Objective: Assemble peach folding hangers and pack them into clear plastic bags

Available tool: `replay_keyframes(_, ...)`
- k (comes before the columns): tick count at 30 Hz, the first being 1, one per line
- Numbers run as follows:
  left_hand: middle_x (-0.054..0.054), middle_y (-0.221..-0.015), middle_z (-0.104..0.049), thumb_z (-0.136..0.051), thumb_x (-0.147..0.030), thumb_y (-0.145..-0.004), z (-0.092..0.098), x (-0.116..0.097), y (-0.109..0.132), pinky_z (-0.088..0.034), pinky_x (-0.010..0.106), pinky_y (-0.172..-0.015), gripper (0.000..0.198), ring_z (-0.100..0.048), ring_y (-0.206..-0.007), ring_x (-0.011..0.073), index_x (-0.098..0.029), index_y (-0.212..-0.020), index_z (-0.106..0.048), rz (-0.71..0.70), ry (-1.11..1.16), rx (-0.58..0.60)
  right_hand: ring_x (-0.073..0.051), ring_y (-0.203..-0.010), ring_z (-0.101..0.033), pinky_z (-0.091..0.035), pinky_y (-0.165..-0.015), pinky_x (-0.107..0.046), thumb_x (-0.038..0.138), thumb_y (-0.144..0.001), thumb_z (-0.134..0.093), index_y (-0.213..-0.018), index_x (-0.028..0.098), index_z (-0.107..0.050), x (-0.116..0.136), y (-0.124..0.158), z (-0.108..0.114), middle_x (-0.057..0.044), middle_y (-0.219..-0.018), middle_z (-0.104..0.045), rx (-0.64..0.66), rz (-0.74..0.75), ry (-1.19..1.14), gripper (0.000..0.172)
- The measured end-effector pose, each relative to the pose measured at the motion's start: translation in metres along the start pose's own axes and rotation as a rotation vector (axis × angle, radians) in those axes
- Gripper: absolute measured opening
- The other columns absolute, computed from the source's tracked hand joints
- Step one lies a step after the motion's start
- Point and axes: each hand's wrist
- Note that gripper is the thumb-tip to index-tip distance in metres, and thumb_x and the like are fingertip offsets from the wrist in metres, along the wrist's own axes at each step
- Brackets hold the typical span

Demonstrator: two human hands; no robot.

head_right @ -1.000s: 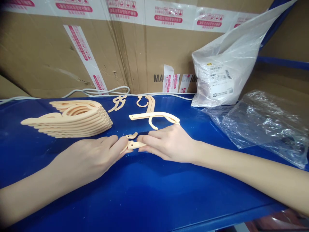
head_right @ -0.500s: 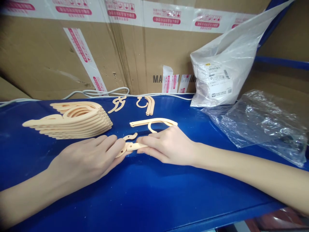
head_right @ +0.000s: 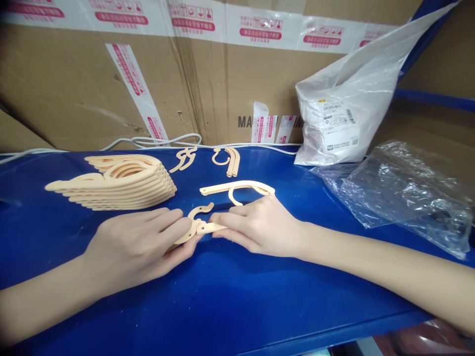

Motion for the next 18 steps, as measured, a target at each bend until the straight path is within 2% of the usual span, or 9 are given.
replay_keyframes(7,-0.004,-0.055,-0.048,-0.052,-0.023,-0.095,0.009,0.003,-0.004,-0.031,0.029,-0.048,0.029,-0.047,-0.05,0.0134,-0.019,-0.066,-0.052,0.043,0.029,0.002,-0.011,-0.055,-0.064,-0.042,-0.051,-0.025,0.03,-0.103,-0.042,-0.106,0.013,-0.07,0.008,-0.005,0.007,0.001,-0.069,-0.069,-0.027,0.004,0.067,0.033)
replay_keyframes(11,-0.004,-0.054,-0.045,-0.052,-0.022,-0.095,0.016,0.003,-0.005,-0.029,0.03,-0.047,0.03,-0.046,-0.049,0.014,-0.019,-0.065,-0.051,0.023,0.011,0.003,-0.01,-0.054,-0.062,-0.039,-0.05,-0.025,0.032,-0.103,-0.043,-0.108,0.013,-0.071,0.011,-0.007,0.011,0.001,-0.069,-0.069,-0.035,0.017,0.128,0.033)
replay_keyframes(18,-0.003,-0.058,-0.051,-0.05,-0.022,-0.098,0.009,0.003,-0.005,-0.032,0.029,-0.048,0.027,-0.05,-0.051,0.0141,-0.018,-0.072,-0.058,0.005,0.026,0.02,-0.01,-0.054,-0.062,-0.039,-0.051,-0.025,0.032,-0.103,-0.043,-0.105,0.014,-0.071,0.009,-0.005,0.006,0.001,-0.066,-0.068,-0.024,0.001,0.116,0.034)
Point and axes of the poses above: each hand's wrist, its own y-axis away from the middle knuckle, its own z-axis out of the back of the hand, x = y × z
